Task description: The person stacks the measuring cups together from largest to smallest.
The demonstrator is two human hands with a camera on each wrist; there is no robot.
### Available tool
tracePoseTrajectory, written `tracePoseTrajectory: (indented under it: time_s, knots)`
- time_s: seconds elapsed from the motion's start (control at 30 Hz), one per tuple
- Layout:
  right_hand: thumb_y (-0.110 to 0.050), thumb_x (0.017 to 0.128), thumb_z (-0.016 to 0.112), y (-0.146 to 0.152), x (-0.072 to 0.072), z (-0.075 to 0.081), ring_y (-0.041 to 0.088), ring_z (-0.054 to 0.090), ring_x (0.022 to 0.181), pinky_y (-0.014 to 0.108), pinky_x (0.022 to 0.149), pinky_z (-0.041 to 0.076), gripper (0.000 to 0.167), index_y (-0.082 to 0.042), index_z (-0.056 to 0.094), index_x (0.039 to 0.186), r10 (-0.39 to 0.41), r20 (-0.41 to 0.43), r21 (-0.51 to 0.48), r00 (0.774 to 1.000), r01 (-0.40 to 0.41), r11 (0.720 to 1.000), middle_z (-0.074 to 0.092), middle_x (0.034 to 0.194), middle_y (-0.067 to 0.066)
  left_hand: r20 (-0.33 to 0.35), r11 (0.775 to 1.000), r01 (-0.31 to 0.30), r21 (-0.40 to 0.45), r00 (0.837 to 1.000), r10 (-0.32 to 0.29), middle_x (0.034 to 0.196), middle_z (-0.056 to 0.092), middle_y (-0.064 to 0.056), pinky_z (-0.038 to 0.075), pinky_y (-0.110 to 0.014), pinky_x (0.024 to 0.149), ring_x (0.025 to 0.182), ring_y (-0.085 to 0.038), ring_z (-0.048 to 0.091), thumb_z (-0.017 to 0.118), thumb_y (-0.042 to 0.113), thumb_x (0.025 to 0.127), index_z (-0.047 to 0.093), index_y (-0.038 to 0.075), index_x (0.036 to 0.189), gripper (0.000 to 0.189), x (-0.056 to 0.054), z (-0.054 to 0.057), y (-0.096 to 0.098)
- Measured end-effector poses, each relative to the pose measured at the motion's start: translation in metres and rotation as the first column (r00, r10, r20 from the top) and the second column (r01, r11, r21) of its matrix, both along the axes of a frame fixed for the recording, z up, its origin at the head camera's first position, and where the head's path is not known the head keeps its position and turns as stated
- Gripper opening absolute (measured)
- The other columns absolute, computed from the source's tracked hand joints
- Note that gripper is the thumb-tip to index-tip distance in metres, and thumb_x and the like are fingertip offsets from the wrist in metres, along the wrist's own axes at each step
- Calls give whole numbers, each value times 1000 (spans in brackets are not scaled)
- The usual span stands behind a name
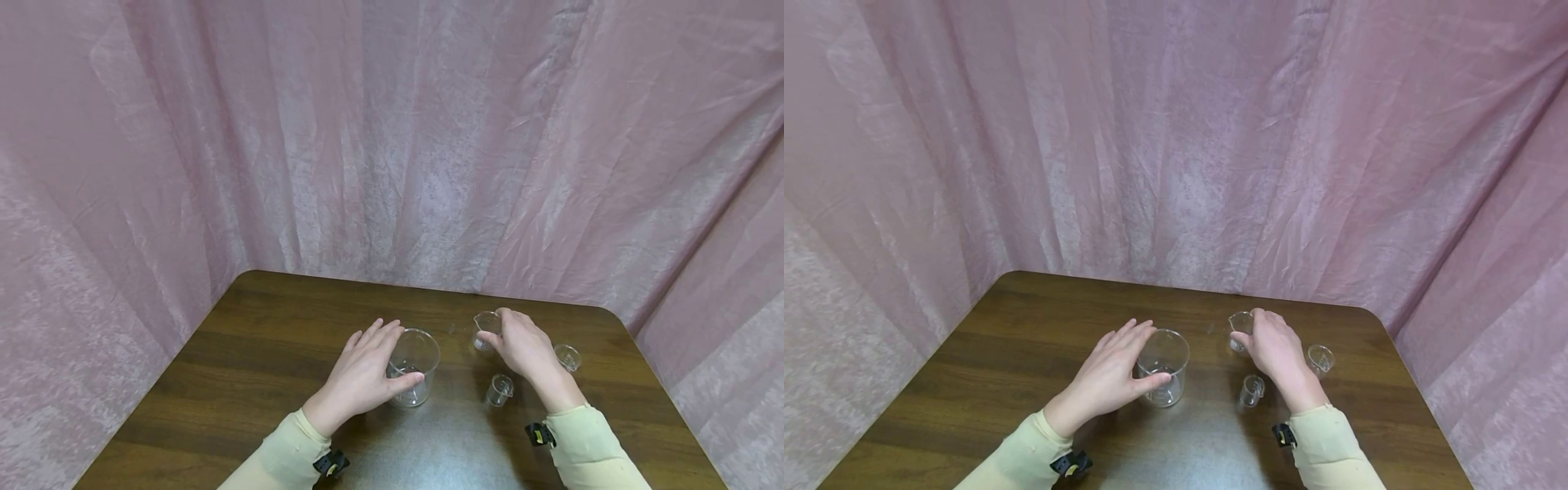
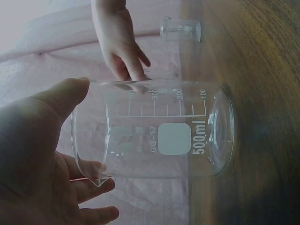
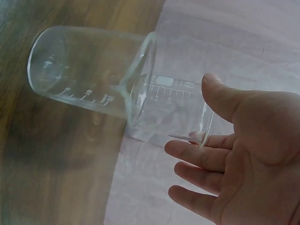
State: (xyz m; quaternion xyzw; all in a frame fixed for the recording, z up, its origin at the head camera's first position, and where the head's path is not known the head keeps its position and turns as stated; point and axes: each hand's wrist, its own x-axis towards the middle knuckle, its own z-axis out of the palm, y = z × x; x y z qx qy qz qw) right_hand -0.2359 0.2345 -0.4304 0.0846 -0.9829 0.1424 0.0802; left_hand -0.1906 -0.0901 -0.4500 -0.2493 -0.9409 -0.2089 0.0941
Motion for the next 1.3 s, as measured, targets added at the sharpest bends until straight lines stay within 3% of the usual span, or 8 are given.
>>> tracePoseTrajectory:
  time_s: [0.6, 1.03, 1.3]
  knots:
    - [-37, 103, 80, -12, 20, 17, 51, 62, 133, 67, 105, 52, 62, 10, 62, 140, 25, -93, -43, 995, -29, 999, 67, 137, 31, 19, 1000, -1, 10, 1000, 0, 171, 48, -8, 31, -69, 125, 162, -36, 36, 69, 75, 97, 53, 8, 162, 95, 1, 1, 0]
    - [-34, 101, 83, -21, 30, 27, 46, 68, 120, 63, 96, 57, 57, 8, 65, 134, 71, -171, -53, 983, -81, 995, 71, 126, 24, 48, 999, 7, 34, 999, -8, 170, 48, -9, 31, -70, 125, 162, -37, 36, 71, 72, 96, 52, 7, 163, 95, 1, 3, -1]
    - [-33, 101, 84, -28, 38, 36, 46, 66, 127, 64, 101, 55, 58, 8, 64, 138, 98, -190, -55, 977, -110, 992, 70, 133, 24, 45, 999, 6, 34, 999, -7, 170, 49, -7, 32, -68, 125, 162, -35, 37, 71, 73, 96, 53, 10, 162, 94, 1, 1, -1]
